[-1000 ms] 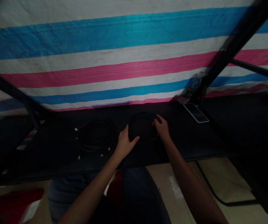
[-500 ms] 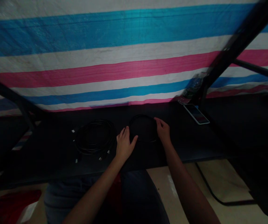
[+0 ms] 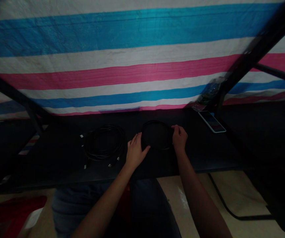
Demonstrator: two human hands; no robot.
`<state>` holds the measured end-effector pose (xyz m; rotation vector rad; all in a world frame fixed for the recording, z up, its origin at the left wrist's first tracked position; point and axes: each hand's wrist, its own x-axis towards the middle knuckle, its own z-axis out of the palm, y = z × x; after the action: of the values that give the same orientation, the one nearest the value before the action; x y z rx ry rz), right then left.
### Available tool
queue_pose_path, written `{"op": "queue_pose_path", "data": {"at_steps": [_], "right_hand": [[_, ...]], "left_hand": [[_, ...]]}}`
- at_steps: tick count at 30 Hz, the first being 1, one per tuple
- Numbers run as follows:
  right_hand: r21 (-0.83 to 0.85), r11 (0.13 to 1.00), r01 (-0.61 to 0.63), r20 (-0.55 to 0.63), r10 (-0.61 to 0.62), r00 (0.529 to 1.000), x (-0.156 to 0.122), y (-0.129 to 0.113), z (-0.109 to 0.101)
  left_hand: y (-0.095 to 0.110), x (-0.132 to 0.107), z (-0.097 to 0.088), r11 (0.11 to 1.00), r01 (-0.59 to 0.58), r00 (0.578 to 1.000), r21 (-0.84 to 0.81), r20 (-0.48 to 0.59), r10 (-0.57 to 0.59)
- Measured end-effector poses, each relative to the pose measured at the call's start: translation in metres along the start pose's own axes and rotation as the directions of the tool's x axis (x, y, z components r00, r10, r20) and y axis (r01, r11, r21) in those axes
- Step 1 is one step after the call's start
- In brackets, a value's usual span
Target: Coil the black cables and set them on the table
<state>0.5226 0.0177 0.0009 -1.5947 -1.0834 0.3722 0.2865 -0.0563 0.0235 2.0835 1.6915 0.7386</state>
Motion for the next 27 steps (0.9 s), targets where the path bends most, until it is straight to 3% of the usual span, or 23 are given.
{"op": "queue_pose_path", "data": {"at_steps": [9,17,20,23,25,27], "right_hand": [[0.065,0.994,-0.089,-0.132,0.097,0.986,0.005,0.000,-0.004],[0.094,0.991,-0.098,-0.222,0.117,0.968,0.007,-0.002,-0.009],[0.115,0.988,-0.102,-0.227,0.126,0.966,0.007,-0.001,-0.009],[0.129,0.986,-0.107,-0.228,0.135,0.964,0.007,0.000,-0.009],[0.133,0.985,-0.113,-0.225,0.141,0.964,0.008,0.001,-0.008],[0.136,0.983,-0.121,-0.221,0.149,0.964,0.008,0.001,-0.008]], "left_hand": [[-0.006,-0.001,0.003,0.995,0.017,0.989,-0.098,-0.143,-0.031],[-0.006,-0.006,0.001,0.987,-0.057,0.954,-0.149,-0.301,0.010],[-0.005,-0.018,-0.014,0.980,-0.132,0.932,-0.148,-0.356,0.072],[-0.013,-0.030,-0.041,0.981,-0.154,0.908,-0.120,-0.408,0.092],[-0.026,-0.037,-0.061,0.992,-0.111,0.897,-0.067,-0.435,0.071],[-0.044,-0.043,-0.079,0.994,0.018,0.919,0.106,-0.393,0.025]]}}
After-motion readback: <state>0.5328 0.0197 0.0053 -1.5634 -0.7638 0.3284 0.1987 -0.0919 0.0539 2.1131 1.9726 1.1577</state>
